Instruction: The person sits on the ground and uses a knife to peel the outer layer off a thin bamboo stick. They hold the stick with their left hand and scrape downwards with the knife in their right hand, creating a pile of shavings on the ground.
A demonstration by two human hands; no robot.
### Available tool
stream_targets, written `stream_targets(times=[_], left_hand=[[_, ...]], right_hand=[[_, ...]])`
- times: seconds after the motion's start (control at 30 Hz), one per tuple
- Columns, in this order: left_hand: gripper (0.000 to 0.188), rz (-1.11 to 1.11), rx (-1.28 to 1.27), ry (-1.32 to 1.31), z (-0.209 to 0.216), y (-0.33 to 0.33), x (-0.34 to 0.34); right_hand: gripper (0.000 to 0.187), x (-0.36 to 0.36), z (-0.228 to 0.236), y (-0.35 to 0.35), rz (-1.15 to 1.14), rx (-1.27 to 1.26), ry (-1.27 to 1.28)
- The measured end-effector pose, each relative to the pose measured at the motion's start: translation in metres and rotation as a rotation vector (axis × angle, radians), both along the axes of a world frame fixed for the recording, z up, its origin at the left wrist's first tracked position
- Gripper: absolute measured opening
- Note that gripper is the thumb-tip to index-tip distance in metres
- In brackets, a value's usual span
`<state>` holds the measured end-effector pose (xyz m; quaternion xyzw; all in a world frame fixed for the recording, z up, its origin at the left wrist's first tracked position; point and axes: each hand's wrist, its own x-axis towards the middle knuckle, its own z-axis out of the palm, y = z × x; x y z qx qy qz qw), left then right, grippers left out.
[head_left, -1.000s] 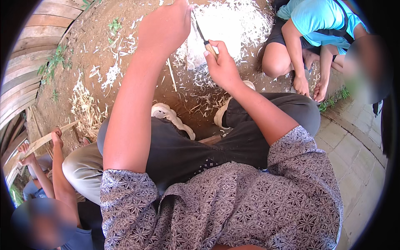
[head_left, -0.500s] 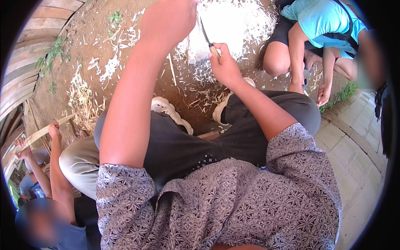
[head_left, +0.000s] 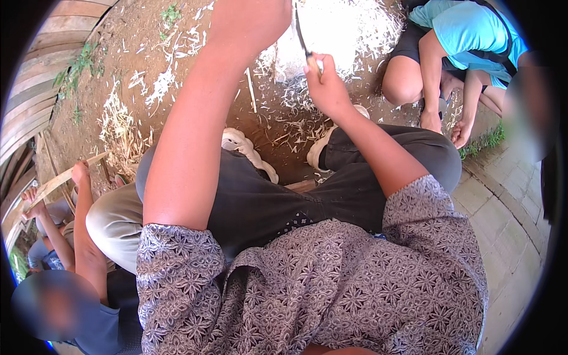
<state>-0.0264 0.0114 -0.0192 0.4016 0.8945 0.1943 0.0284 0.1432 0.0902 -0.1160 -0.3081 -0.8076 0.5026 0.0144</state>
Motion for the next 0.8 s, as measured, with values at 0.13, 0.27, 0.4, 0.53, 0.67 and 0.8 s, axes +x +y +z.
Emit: stream_targets(times=[0.13,0.27,0.4,0.53,0.67,0.8], left_hand=[[0.031,-0.055,0.074,0.061,-0.009,0.002,-0.006],[0.03,-0.04,-0.041,0.054,-0.002,0.0,-0.004],[0.03,-0.026,-0.019,-0.001,0.002,0.008,0.002],[0.031,0.01,-0.005,0.019,-0.005,0.003,-0.001],[0.031,0.009,0.017,0.021,-0.011,-0.004,-0.004],[0.032,-0.046,0.022,0.024,-0.004,0.007,0.004]], right_hand=[[0.042,-0.003,0.014,0.019,0.013,-0.111,0.033],[0.039,0.005,0.003,0.008,0.006,-0.022,0.02],[0.042,0.006,0.014,0.017,0.019,-0.046,-0.012],[0.04,0.006,-0.015,0.004,-0.025,0.018,0.039],[0.043,-0.002,0.024,0.014,0.056,-0.027,-0.028],[0.038,0.019,-0.044,0.02,-0.016,0.069,-0.145]])
